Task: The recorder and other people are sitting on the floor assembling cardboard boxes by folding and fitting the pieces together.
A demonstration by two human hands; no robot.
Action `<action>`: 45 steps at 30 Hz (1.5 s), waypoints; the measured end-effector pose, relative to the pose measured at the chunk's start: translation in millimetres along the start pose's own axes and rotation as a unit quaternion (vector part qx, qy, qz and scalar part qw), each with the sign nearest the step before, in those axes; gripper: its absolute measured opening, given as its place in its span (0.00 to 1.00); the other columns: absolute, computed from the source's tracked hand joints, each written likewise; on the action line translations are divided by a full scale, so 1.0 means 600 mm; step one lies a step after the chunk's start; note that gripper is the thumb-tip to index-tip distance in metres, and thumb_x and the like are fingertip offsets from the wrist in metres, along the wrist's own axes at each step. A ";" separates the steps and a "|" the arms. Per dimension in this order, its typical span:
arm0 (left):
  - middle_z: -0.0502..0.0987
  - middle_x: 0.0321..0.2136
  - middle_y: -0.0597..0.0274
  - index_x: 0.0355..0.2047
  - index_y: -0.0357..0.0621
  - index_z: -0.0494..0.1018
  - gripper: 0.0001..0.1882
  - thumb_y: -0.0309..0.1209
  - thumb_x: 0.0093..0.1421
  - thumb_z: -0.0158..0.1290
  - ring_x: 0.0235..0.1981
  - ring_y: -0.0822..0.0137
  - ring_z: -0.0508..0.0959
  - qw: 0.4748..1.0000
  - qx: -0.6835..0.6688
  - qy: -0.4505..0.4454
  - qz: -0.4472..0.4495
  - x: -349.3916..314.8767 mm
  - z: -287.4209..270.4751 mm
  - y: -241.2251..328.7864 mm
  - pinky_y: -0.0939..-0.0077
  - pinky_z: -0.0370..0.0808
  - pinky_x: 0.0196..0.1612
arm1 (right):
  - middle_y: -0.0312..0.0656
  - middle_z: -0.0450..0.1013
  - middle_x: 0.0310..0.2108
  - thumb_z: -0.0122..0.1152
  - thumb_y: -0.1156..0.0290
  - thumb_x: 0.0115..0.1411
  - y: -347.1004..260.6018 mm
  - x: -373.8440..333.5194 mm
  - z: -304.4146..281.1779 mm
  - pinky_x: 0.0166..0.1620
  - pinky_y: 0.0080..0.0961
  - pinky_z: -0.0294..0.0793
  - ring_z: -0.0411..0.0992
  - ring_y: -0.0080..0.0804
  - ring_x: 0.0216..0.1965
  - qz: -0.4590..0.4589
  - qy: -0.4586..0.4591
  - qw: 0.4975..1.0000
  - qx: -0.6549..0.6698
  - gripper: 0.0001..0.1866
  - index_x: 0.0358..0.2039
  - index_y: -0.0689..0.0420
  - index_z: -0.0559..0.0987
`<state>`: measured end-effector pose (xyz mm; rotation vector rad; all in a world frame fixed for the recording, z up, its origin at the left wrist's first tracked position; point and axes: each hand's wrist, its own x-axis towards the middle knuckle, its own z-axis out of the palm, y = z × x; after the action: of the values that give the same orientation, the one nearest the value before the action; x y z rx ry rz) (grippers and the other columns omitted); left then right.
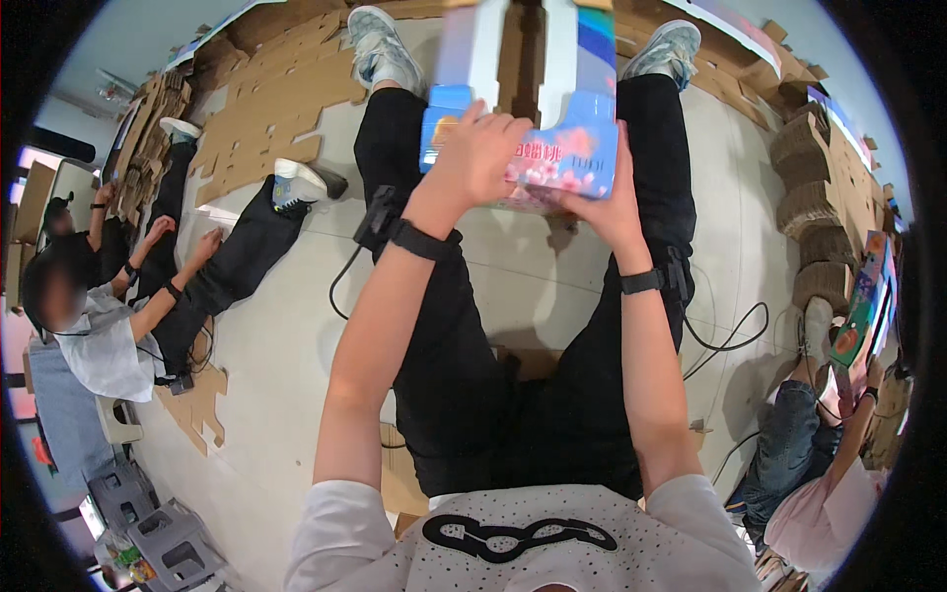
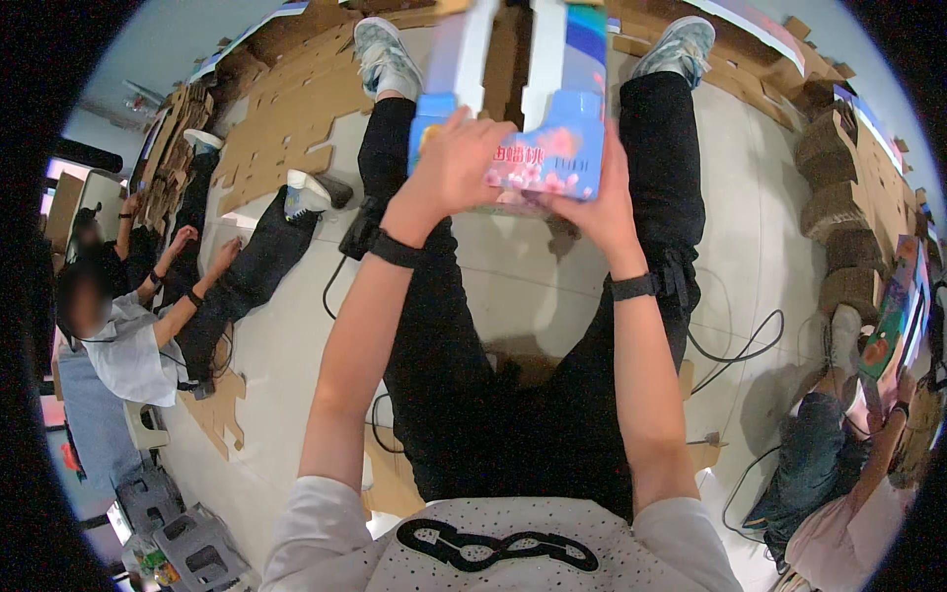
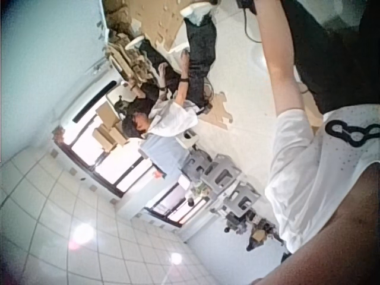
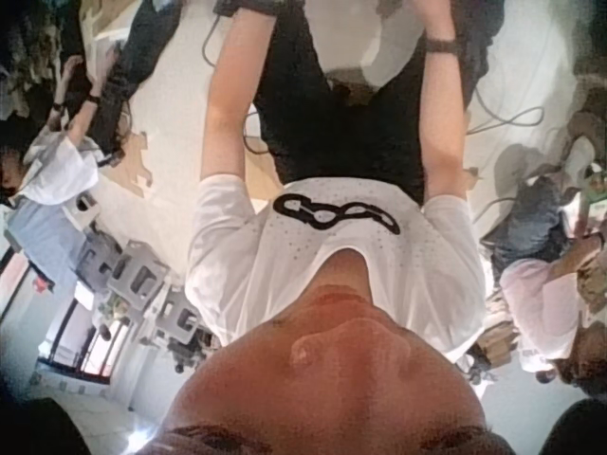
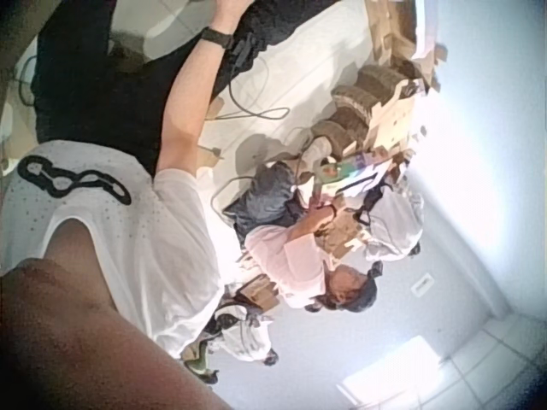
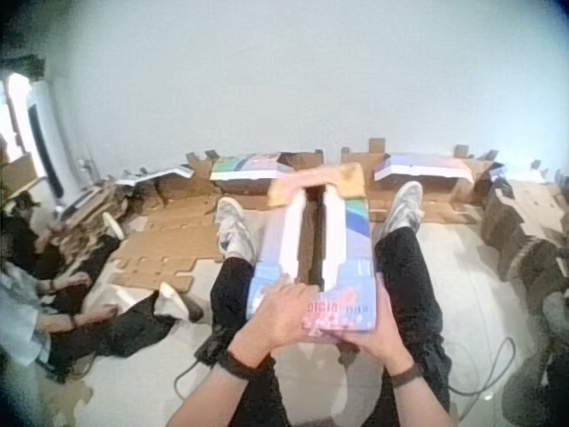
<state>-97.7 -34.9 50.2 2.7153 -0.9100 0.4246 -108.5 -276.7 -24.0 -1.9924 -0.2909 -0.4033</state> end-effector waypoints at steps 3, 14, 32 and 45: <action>0.76 0.49 0.49 0.55 0.38 0.69 0.42 0.38 0.39 0.70 0.52 0.49 0.75 0.997 -0.071 -0.020 0.017 -0.004 0.031 -0.026 0.47 0.60 0.66 | 0.50 0.58 0.66 0.82 0.69 0.43 -0.035 -0.002 -0.003 0.65 0.32 0.64 0.62 0.36 0.65 0.049 -0.110 0.974 0.190 0.65 0.72 0.65 0.44; 0.73 0.53 0.32 0.55 0.29 0.70 0.35 0.54 0.70 0.39 0.57 0.41 0.72 0.755 -0.447 0.190 -0.441 -0.061 0.130 -0.120 0.61 0.67 0.59 | 0.49 0.73 0.54 0.75 0.63 0.54 0.009 0.008 0.007 0.58 0.32 0.72 0.72 0.37 0.56 0.107 -0.050 0.982 0.148 0.46 0.67 0.66 0.59; 0.77 0.34 0.52 0.38 0.29 0.73 0.32 0.55 0.64 0.53 0.34 0.63 0.76 0.793 -0.405 0.208 -0.405 -0.067 0.119 -0.023 0.71 0.72 0.41 | 0.40 0.75 0.47 0.66 0.56 0.58 -0.004 0.016 -0.031 0.51 0.25 0.69 0.71 0.26 0.45 0.234 0.123 0.933 0.244 0.33 0.60 0.61 0.73; 0.80 0.37 0.47 0.47 0.29 0.72 0.35 0.57 0.63 0.52 0.43 0.54 0.80 0.763 -0.404 0.172 -0.474 -0.062 0.132 -0.017 0.66 0.72 0.49 | 0.46 0.69 0.57 0.64 0.45 0.55 -0.016 0.008 -0.044 0.59 0.39 0.64 0.68 0.39 0.57 0.372 0.003 0.895 0.245 0.42 0.63 0.59 0.67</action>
<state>-104.3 -31.8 -37.6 1.8215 0.3855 0.2019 -111.8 -296.0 -3.6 -1.4550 0.3535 0.1531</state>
